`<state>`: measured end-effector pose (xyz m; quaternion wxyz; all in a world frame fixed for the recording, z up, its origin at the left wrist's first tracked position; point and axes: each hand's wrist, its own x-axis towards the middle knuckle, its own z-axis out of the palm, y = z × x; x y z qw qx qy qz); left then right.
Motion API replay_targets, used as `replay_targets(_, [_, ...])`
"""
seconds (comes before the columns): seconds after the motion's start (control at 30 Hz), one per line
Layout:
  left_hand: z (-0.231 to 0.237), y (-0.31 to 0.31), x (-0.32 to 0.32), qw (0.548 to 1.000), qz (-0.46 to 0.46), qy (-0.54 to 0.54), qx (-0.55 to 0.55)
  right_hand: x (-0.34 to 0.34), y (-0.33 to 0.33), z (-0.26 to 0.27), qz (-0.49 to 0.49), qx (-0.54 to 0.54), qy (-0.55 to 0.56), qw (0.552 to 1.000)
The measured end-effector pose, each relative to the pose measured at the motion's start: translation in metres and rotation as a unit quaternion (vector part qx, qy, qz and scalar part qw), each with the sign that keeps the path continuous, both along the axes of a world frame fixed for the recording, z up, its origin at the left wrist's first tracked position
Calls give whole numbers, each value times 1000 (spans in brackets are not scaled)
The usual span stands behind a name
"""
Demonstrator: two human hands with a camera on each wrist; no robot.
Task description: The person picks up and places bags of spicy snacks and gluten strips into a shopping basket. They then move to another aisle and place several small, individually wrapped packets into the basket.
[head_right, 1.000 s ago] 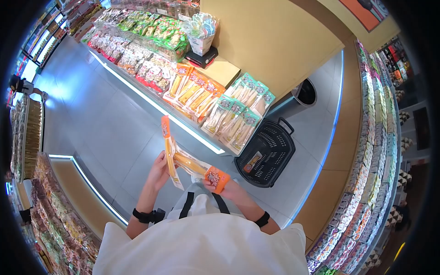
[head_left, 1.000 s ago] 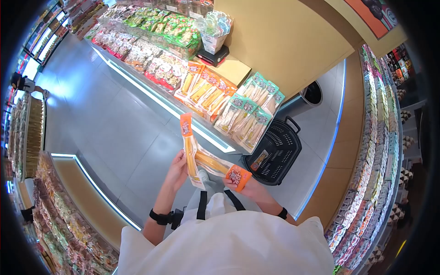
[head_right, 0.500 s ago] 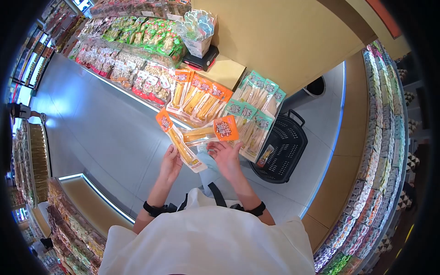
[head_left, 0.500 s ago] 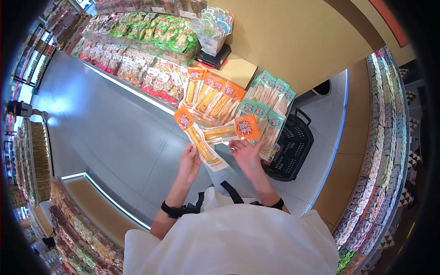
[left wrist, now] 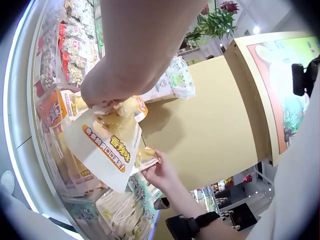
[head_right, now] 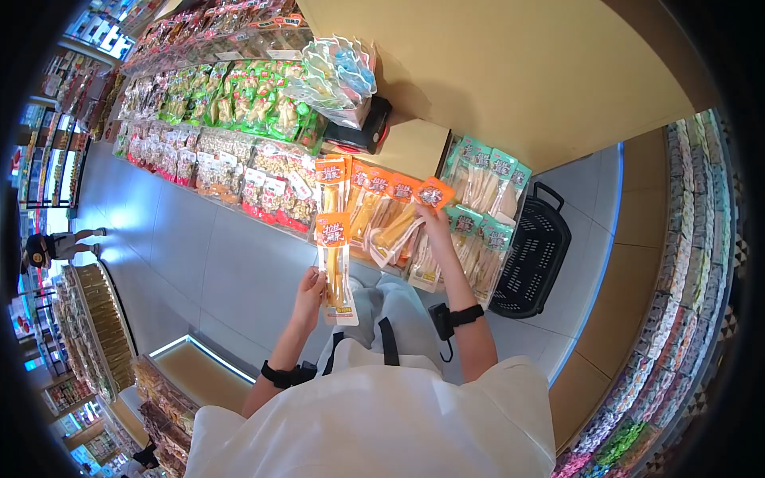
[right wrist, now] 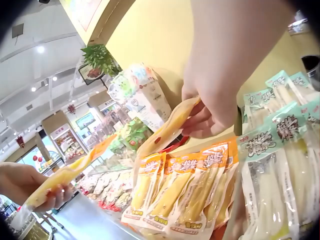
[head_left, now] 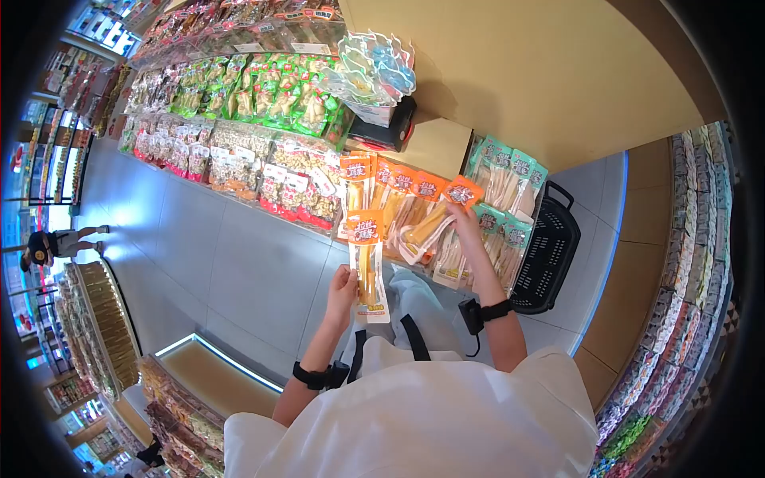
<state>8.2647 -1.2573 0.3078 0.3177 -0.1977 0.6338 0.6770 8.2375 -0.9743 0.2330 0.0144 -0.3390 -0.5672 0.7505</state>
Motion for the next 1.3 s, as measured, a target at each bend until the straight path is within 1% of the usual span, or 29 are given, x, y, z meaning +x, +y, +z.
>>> replay_targets(0.07, [1,-6,-11,1000,0,7,-21,-12,1,-13,99,77,-41,991])
replay_targets(0.17, [-12,-18,-28,999,-30,33,-13,-21,-11,-44,101,116,-42,987])
replay_targets(0.2, [-9,-17,-34,999,-30,26,7,-17,-11,-95,76,219,-12,973])
replay_targets(0.23, [-9,-15,-41,999,-30,20,9,-17,-13,-90,57,270,-65,959])
replay_targets(0.3, [-10,-13,-51,999,-31,8,12,-13,-34,-79,14,361,-170,917])
replay_targets(0.33, [-13,-15,-54,999,-40,16,8,-10,-45,-84,-23,402,-135,905])
replay_targets(0.4, [-20,-11,-66,998,-58,37,5,-1,-61,-77,-79,457,-54,884])
replay_targets(0.43, [-19,-6,-73,997,-68,42,23,2,-66,-72,-106,485,-11,868])
replay_targets(0.47, [-15,-1,-79,995,-77,47,41,7,-70,-72,-103,502,-26,858])
replay_targets(0.53, [-13,9,-89,992,-79,47,86,23,-76,-65,-48,431,-57,899])
replay_targets(0.63, [-49,23,-98,983,-128,115,62,45,-78,-55,33,324,-69,943])
replay_targets(0.67, [-54,33,-102,984,-127,110,65,52,-79,-52,58,286,-70,954])
replay_targets(0.77, [-98,55,-108,975,-153,158,33,70,-82,-26,97,259,-156,948])
replay_targets(0.8, [-102,64,-109,978,-147,149,19,79,-81,-30,84,248,-144,954])
replay_targets(0.83, [-108,71,-111,971,-171,166,-27,88,-82,-35,73,238,-131,960])
replay_targets(0.87, [-126,76,-113,961,-192,185,-74,96,-83,-38,63,227,-117,965])
replay_targets(0.9, [-140,79,-114,948,-210,204,-122,100,-83,-30,51,222,-133,965])
replay_targets(0.93, [-153,79,-114,946,-233,168,-147,103,-85,-23,40,216,-147,964])
replay_targets(1.03, [-147,79,-117,858,-359,244,-274,112,-92,-18,5,181,-160,970])
replay_targets(1.07, [-141,82,-113,841,-351,290,-293,112,-90,-16,-7,169,-158,973])
replay_targets(1.13, [-159,83,-111,888,-307,277,-201,113,-92,-12,-12,165,-164,972])
replay_targets(1.17, [-158,83,-113,907,-284,269,-155,112,-94,-11,-14,162,-166,973])
replay_targets(1.27, [-157,83,-108,892,-245,313,-213,111,-100,-10,-21,149,-153,977])
replay_targets(1.3, [-158,83,-109,856,-215,396,-254,112,-102,-9,-24,154,-148,977])
